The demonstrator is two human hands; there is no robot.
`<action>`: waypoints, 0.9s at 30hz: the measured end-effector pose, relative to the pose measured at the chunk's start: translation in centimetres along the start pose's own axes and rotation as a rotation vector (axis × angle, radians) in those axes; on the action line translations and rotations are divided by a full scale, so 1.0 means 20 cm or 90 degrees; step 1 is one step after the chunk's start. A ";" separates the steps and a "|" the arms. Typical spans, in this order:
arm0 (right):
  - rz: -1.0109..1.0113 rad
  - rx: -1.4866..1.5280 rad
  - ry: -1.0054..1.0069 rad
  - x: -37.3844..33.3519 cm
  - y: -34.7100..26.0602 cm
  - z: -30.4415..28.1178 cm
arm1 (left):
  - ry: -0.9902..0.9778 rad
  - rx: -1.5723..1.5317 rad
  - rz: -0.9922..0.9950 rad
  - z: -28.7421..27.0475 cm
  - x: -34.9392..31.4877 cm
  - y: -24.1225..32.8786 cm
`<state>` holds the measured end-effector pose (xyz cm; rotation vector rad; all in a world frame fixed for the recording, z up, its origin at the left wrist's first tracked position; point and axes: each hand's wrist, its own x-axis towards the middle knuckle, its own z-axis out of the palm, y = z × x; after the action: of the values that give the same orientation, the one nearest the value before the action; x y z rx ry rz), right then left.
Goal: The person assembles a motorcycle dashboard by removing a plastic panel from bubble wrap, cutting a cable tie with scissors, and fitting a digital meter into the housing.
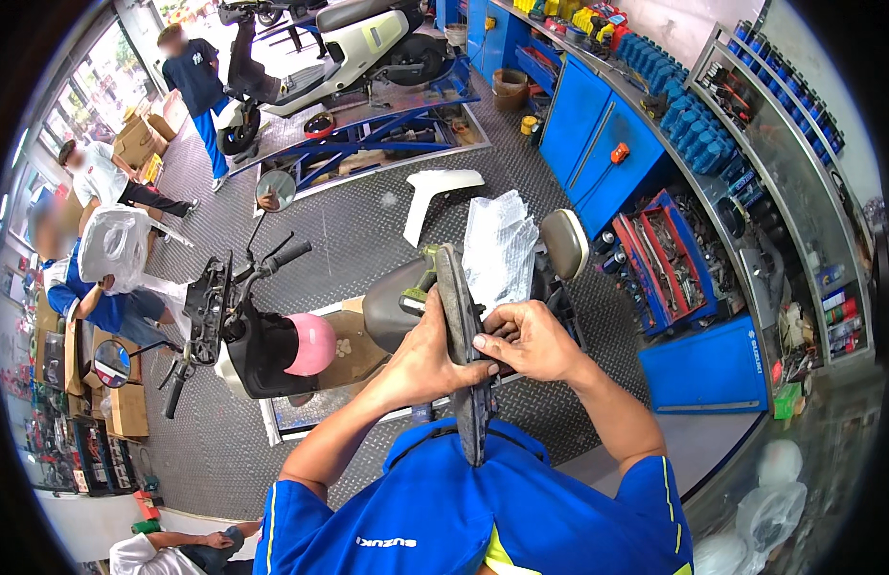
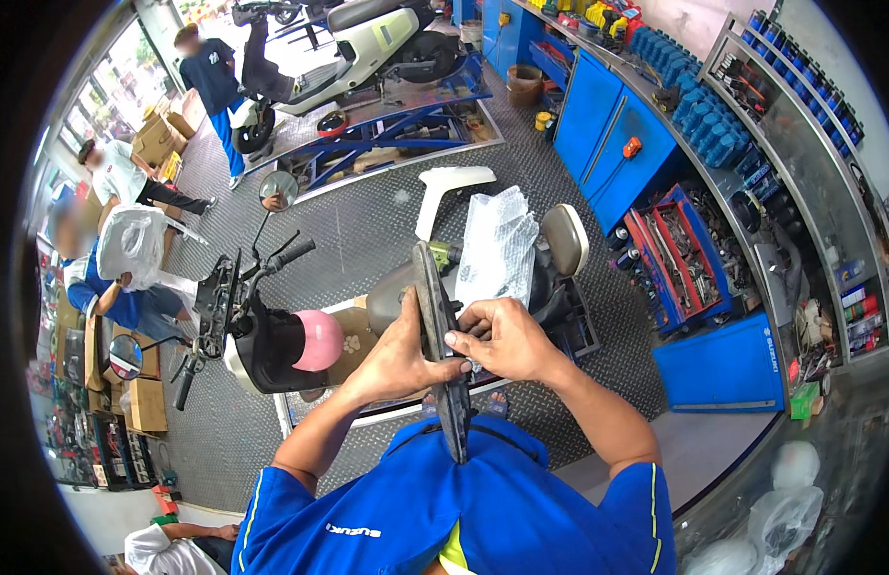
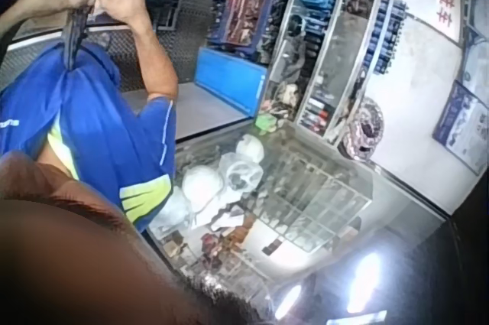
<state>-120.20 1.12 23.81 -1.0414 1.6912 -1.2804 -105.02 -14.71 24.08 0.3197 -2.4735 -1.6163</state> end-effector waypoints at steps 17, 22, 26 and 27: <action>-0.058 -0.071 -0.044 0.01 -0.07 -0.05 | -0.079 0.013 0.008 -0.02 0.03 -0.03; -0.046 -0.098 -0.020 0.00 -0.08 -0.05 | -0.221 -0.242 -0.029 -0.19 0.09 -0.04; -0.068 -0.163 0.013 0.01 -0.11 0.00 | 0.030 -0.007 0.031 -0.22 0.21 -0.04; -0.062 -0.185 0.014 0.00 -0.12 0.01 | 0.005 0.023 -0.002 -0.24 0.24 0.02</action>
<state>-119.76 0.61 26.04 -1.2971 1.9026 -1.1302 -108.48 -20.08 26.51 0.3349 -2.5005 -1.5695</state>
